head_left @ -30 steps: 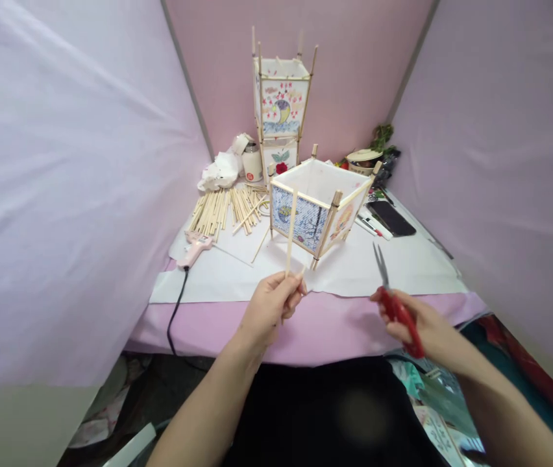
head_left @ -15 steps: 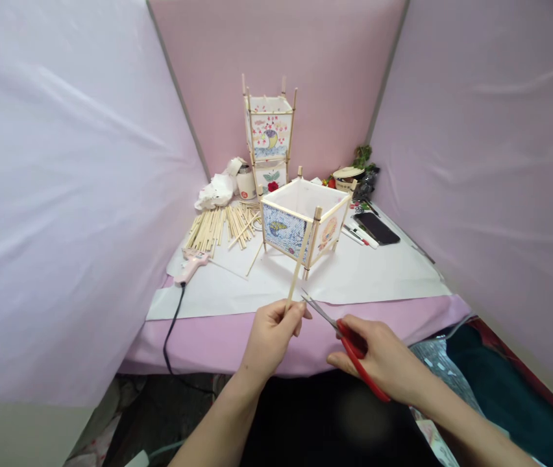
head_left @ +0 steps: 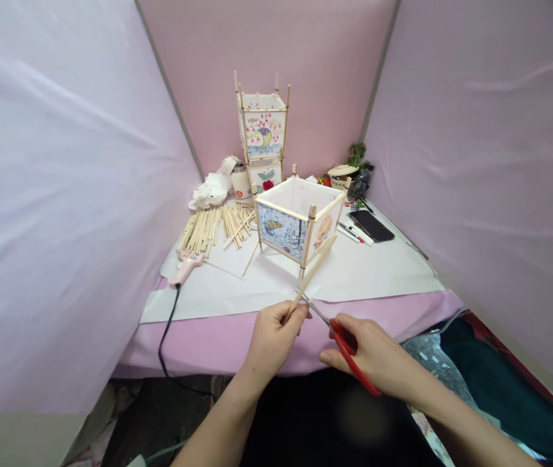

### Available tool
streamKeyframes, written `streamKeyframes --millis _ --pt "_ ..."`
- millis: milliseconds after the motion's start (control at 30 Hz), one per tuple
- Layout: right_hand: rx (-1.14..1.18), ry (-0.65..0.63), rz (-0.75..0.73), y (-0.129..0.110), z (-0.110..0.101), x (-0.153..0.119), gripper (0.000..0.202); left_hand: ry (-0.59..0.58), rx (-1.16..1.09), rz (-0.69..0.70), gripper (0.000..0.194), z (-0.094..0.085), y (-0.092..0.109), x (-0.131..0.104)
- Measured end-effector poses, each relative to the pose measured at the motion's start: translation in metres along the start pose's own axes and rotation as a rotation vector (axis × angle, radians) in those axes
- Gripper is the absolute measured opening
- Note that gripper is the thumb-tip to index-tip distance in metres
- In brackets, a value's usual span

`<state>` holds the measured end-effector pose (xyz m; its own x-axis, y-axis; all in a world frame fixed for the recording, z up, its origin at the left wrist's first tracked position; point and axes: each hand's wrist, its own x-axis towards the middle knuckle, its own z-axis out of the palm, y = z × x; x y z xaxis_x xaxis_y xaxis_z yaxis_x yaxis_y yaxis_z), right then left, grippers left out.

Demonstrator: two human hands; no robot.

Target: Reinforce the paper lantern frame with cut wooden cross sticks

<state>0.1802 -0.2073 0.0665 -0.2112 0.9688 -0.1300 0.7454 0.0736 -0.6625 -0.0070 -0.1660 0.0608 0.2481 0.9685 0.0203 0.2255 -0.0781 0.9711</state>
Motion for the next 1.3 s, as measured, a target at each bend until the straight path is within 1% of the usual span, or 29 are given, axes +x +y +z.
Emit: streamKeyframes --millis 267,400,467,533,600,700,800,967,1133,1233,1300 --pt "0.036 -0.009 0.013 0.005 0.001 0.004 0.043 -0.014 0.100 0.029 0.034 0.006 -0.002 0.003" --pt "0.053 0.040 0.019 0.013 0.005 0.007 0.043 -0.030 0.145 0.088 0.035 0.008 -0.004 0.006" --pt "0.058 0.071 0.025 0.019 0.007 0.009 0.043 -0.039 0.161 0.117 0.029 0.009 -0.005 0.007" --pt "0.070 0.089 0.027 0.024 0.010 0.011 0.043 -0.018 0.191 0.138 0.018 0.011 -0.007 0.008" --pt "0.086 0.094 0.030 0.027 0.012 0.012 0.044 0.031 0.249 0.166 0.013 0.013 -0.010 0.008" --pt "0.122 0.091 0.044 0.030 0.015 0.014 0.044 0.098 0.348 0.243 0.019 0.019 -0.017 0.009" --pt "0.177 0.083 0.052 0.034 0.018 0.016 0.044 0.125 0.390 0.314 0.022 0.024 -0.025 0.011" --pt "0.234 0.045 0.056 0.039 0.020 0.017 0.045 0.123 0.483 0.390 0.022 0.027 -0.030 0.013" --pt "0.262 -0.037 0.029 0.033 0.015 0.014 0.038 0.038 0.631 0.482 0.023 0.028 -0.028 0.011" --pt "0.233 -0.013 0.065 0.032 0.017 0.012 0.041 0.033 0.690 0.500 0.023 0.030 -0.030 0.011" --pt "0.203 0.018 0.093 0.034 0.021 0.011 0.044 0.044 0.676 0.495 0.022 0.032 -0.034 0.011"
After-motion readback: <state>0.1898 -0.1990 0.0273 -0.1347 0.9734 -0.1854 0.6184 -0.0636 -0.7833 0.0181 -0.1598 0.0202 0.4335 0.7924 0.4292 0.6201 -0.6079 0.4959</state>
